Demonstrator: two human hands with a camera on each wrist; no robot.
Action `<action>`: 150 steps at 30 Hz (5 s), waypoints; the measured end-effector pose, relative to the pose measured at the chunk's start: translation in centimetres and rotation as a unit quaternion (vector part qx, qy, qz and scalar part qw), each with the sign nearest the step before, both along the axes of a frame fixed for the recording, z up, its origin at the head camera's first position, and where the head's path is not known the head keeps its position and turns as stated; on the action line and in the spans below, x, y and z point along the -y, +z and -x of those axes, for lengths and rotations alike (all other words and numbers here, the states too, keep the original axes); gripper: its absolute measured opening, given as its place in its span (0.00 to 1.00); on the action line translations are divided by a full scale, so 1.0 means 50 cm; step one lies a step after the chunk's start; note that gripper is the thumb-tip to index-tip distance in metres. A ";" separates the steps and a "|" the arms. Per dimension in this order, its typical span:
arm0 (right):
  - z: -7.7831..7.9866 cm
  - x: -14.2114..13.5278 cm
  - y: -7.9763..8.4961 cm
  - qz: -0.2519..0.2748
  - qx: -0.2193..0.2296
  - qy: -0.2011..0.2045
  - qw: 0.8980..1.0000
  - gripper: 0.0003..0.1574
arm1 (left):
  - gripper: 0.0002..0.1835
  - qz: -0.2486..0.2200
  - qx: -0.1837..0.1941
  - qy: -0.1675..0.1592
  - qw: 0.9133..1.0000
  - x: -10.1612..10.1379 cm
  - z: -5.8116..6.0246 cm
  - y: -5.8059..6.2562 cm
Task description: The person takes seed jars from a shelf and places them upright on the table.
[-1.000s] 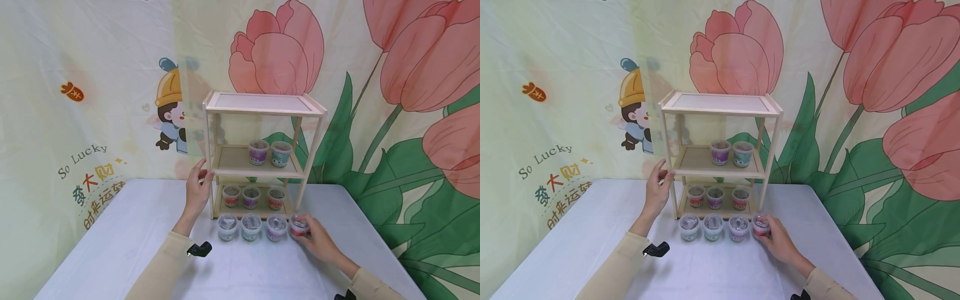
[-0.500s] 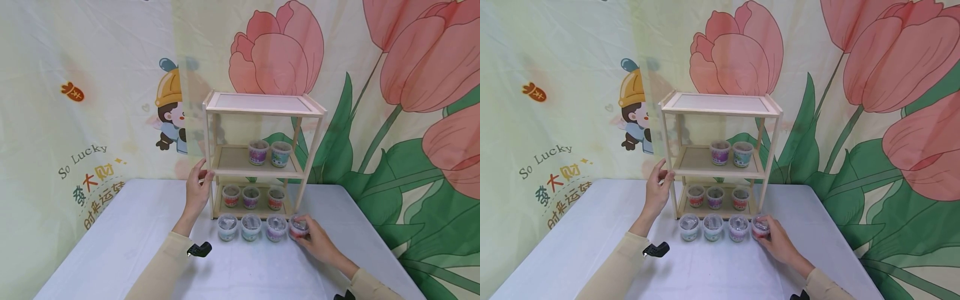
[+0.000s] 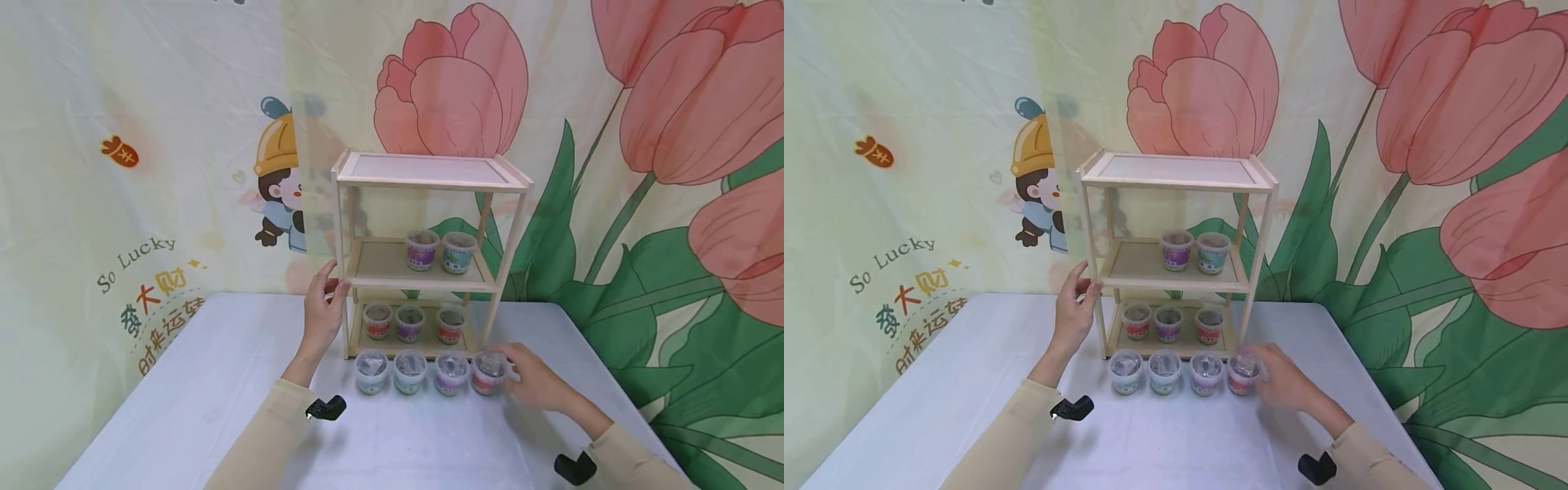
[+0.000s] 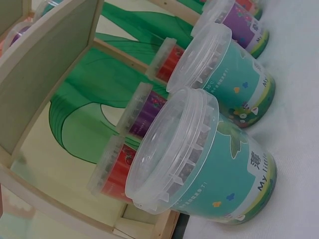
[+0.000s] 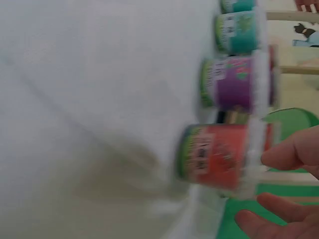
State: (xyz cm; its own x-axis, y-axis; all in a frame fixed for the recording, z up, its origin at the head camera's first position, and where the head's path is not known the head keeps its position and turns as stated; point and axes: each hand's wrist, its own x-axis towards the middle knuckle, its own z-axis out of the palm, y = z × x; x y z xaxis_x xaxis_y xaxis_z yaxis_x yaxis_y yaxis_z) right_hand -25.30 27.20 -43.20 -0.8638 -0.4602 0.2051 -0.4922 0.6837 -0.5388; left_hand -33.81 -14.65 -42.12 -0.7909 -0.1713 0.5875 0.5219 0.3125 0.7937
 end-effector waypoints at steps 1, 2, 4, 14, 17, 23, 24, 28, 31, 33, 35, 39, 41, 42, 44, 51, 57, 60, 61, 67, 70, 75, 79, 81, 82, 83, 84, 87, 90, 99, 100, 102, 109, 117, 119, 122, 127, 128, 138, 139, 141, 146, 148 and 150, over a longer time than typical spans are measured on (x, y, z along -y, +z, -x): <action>-0.001 0.004 0.013 0.002 -0.010 0.003 1.000 0.35 | 0.29 0.000 0.000 0.000 1.000 0.000 0.000 0.000; -0.002 0.009 0.026 0.006 -0.017 0.006 1.000 0.34 | 0.29 0.000 -0.002 0.000 1.000 0.000 0.001 0.000; -0.001 0.021 0.053 0.015 -0.034 0.012 0.999 0.32 | 0.29 -0.001 -0.005 0.000 1.000 0.000 0.001 0.001; 0.019 0.106 0.169 0.087 -0.093 0.040 0.991 0.35 | 0.30 -0.012 -0.014 -0.007 1.000 0.000 -0.001 0.002; 0.030 0.136 0.191 0.114 -0.093 0.029 0.989 0.36 | 0.30 -0.009 -0.011 -0.006 1.000 -0.001 0.000 0.001; 0.057 0.192 0.212 0.164 -0.071 0.028 0.984 0.38 | 0.29 -0.011 -0.010 -0.001 1.000 -0.003 0.000 0.000; 0.061 0.200 0.215 0.169 -0.072 0.030 0.983 0.37 | 0.29 -0.012 -0.011 -0.002 1.000 -0.003 0.000 0.000; 0.079 0.226 0.226 0.176 -0.074 0.030 0.981 0.37 | 0.29 -0.010 -0.013 -0.002 1.000 -0.001 0.002 -0.001; 0.096 0.243 0.232 0.176 -0.060 0.024 0.982 0.39 | 0.29 -0.011 -0.013 -0.001 1.000 0.000 0.002 -0.001; 0.107 0.252 0.233 0.174 -0.047 0.015 0.984 0.41 | 0.29 -0.012 -0.014 -0.002 1.000 0.000 0.002 -0.002; 0.117 0.261 0.234 0.169 -0.036 0.002 0.985 0.43 | 0.29 -0.014 -0.015 -0.005 1.000 0.000 0.002 -0.002; 0.130 0.279 0.236 0.142 -0.030 -0.028 0.989 0.48 | 0.29 -0.015 -0.014 -0.007 1.000 0.000 0.002 -0.004; 0.133 0.288 0.240 0.131 -0.025 -0.044 0.990 0.50 | 0.29 -0.017 -0.013 -0.006 1.000 0.000 0.002 -0.004; 0.135 0.292 0.240 0.124 -0.025 -0.050 0.991 0.51 | 0.29 -0.018 -0.013 -0.006 1.000 0.000 0.002 -0.003; 0.139 0.301 0.243 0.115 -0.022 -0.060 0.991 0.53 | 0.29 -0.022 -0.011 -0.008 1.000 -0.001 0.001 -0.002; 0.168 0.328 0.246 0.092 -0.029 -0.083 0.992 0.55 | 0.30 -0.028 -0.002 -0.012 1.000 -0.002 0.001 -0.001; 0.195 0.341 0.240 0.095 -0.052 -0.081 0.991 0.50 | 0.29 -0.020 -0.010 -0.010 1.000 0.000 0.003 -0.004; 0.202 0.345 0.237 0.096 -0.078 -0.067 0.990 0.44 | 0.29 -0.017 -0.012 -0.011 1.000 0.000 0.003 -0.003; 0.203 0.347 0.236 0.099 -0.084 -0.062 0.990 0.41 | 0.29 -0.017 -0.012 -0.011 1.000 0.000 0.003 -0.001; 0.205 0.347 0.227 0.110 -0.098 -0.045 0.988 0.33 | 0.30 -0.013 0.000 -0.015 1.000 0.000 -0.004 0.004; 0.207 0.346 0.224 0.109 -0.099 -0.038 0.988 0.33 | 0.30 -0.014 0.004 -0.013 1.000 0.000 -0.005 0.004; 0.203 0.344 0.223 0.111 -0.103 -0.017 0.988 0.33 | 0.30 -0.012 0.005 -0.011 1.000 0.001 -0.005 0.003; 0.196 0.342 0.220 0.113 -0.117 0.010 0.987 0.34 | 0.30 -0.014 0.005 -0.011 1.000 0.002 -0.004 0.001; 0.192 0.341 0.219 0.118 -0.118 0.018 0.986 0.34 | 0.30 -0.015 0.004 -0.012 1.000 0.003 -0.004 -0.001; 0.189 0.341 0.219 0.122 -0.118 0.020 0.985 0.34 | 0.30 -0.016 0.003 -0.012 1.000 0.003 -0.004 -0.002; 0.186 0.341 0.220 0.125 -0.118 0.021 0.985 0.34 | 0.30 -0.015 0.004 -0.012 1.000 0.002 -0.004 -0.002; 0.183 0.342 0.220 0.129 -0.117 0.023 0.984 0.34 | 0.30 -0.015 0.003 -0.012 1.000 0.002 -0.004 -0.002; 0.172 0.343 0.225 0.135 -0.117 0.027 0.984 0.34 | 0.30 -0.013 0.001 -0.011 1.000 0.001 -0.004 -0.002; 0.156 0.345 0.231 0.136 -0.119 0.034 0.983 0.34 | 0.30 -0.011 0.000 -0.009 1.000 0.001 -0.004 0.000; 0.106 0.342 0.230 0.153 -0.098 0.069 0.981 0.35 | 0.30 -0.011 -0.003 -0.008 1.000 0.000 -0.003 0.002; 0.101 0.340 0.227 0.152 -0.098 0.071 0.981 0.35 | 0.30 -0.010 -0.002 -0.008 1.000 0.000 -0.003 0.002; 0.090 0.335 0.222 0.149 -0.102 0.073 0.981 0.36 | 0.30 -0.009 -0.002 -0.009 1.000 -0.001 -0.003 0.001; 0.051 0.315 0.194 0.140 -0.098 0.081 0.982 0.37 | 0.29 -0.007 -0.003 -0.005 1.000 -0.001 -0.003 0.002; 0.011 0.299 0.139 0.136 -0.087 0.090 0.983 0.39 | 0.29 -0.008 -0.008 -0.005 1.000 -0.001 -0.001 0.003; -0.002 0.298 0.126 0.135 -0.085 0.094 0.983 0.40 | 0.29 -0.008 -0.008 -0.005 1.000 -0.001 -0.002 0.004; -0.021 0.298 0.105 0.141 -0.079 0.105 0.981 0.40 | 0.29 -0.009 -0.009 -0.003 1.000 -0.002 -0.001 0.004; -0.046 0.293 0.068 0.148 -0.044 0.094 0.984 0.40 | 0.29 -0.006 -0.014 -0.003 1.000 -0.001 0.003 0.002; -0.049 0.292 0.060 0.147 -0.043 0.091 0.984 0.40 | 0.29 -0.007 -0.015 -0.003 1.000 -0.001 0.003 0.002; -0.065 0.292 -0.025 0.137 -0.043 0.085 0.986 0.41 | 0.29 -0.008 -0.007 -0.002 1.000 0.001 0.001 -0.001; -0.067 0.294 -0.032 0.136 -0.038 0.084 0.986 0.41 | 0.30 -0.008 -0.006 -0.001 1.000 0.001 0.001 -0.001; -0.070 0.297 -0.043 0.139 -0.026 0.090 0.986 0.41 | 0.30 -0.008 -0.005 -0.001 1.000 0.002 0.001 -0.002; -0.075 0.302 -0.070 0.157 0.004 0.106 0.982 0.39 | 0.29 -0.008 -0.004 0.001 1.000 0.001 0.000 0.000; -0.076 0.301 -0.081 0.164 0.010 0.109 0.980 0.39 | 0.29 -0.008 -0.005 0.000 1.000 -0.001 0.000 0.000; -0.076 0.301 -0.091 0.170 0.013 0.110 0.979 0.38 | 0.29 -0.006 -0.004 0.000 1.000 -0.002 0.000 0.001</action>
